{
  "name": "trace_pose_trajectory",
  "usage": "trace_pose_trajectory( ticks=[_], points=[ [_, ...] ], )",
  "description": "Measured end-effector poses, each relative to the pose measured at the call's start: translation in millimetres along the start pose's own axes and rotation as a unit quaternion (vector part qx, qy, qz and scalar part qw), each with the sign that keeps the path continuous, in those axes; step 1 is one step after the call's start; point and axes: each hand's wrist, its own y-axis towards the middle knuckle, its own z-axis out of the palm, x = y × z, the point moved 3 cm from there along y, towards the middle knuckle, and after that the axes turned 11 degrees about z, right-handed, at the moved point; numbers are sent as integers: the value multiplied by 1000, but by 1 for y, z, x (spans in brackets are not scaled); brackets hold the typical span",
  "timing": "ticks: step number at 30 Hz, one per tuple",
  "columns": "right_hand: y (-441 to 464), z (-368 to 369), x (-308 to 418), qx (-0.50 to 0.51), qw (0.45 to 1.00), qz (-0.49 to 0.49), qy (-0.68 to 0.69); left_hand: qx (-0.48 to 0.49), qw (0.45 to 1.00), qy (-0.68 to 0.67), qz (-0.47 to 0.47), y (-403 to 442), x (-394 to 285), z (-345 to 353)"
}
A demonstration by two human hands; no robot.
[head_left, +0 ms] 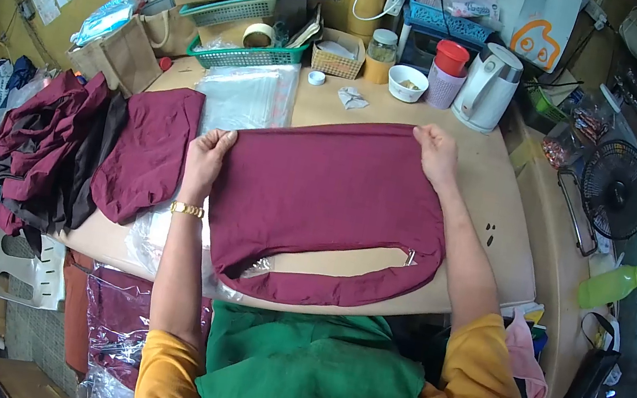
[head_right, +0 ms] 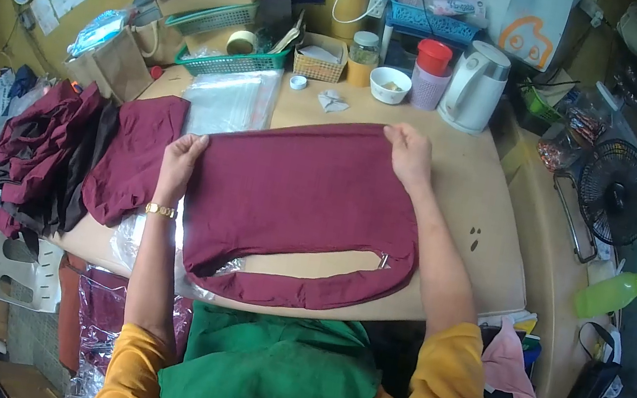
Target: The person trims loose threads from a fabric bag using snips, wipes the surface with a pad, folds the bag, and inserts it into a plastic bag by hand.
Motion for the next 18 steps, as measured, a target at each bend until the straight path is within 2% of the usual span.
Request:
trace_pose_trajectory(
  ticks=[1, 2, 5, 6, 7, 8, 9, 10, 11, 12, 14, 15, 16, 18],
  points=[
    [-7, -2, 10, -53, 997, -52, 28, -11, 1000, -14, 18, 0, -6, 2],
    [-3, -2, 7, -52, 997, -49, 28, -22, 999, -28, 36, 0, -13, 3],
    [9, -5, -2, -25, 996, -74, 38, -16, 1000, 2, 14, 10, -24, -9],
    [14, -1, -2, 51, 990, -52, 123, -19, 1000, 4, 13, 12, -23, -10],
    [14, 4, -2, 125, 970, -28, 206, -44, 991, 82, 96, 14, -27, -9],
    [13, 6, -3, 128, 969, -27, 208, -67, 969, 159, 179, 13, -31, -8],
    [6, 7, 7, 138, 968, -34, 208, -56, 870, 415, 261, -5, -75, 4],
    [2, 7, 13, 147, 966, -40, 208, -32, 872, 389, 294, -19, -93, 19],
    [2, 8, 10, 147, 966, -38, 209, 47, 886, 373, 271, -36, -101, 37],
    [3, 11, 3, 158, 971, -6, 178, 152, 861, 382, 301, -51, -97, 54],
    [3, 10, -6, 170, 975, 25, 145, 263, 810, 493, 179, -96, -82, 78],
    [1, 7, -16, 137, 988, 63, 39, 312, 743, 578, 124, -120, -52, 74],
    [2, 3, -24, 102, 988, 97, -68, 335, 742, 572, 100, -126, -45, 67],
    [3, 1, -39, 113, 986, 109, -60, 333, 770, 538, 85, -132, -43, 60]
  ],
)
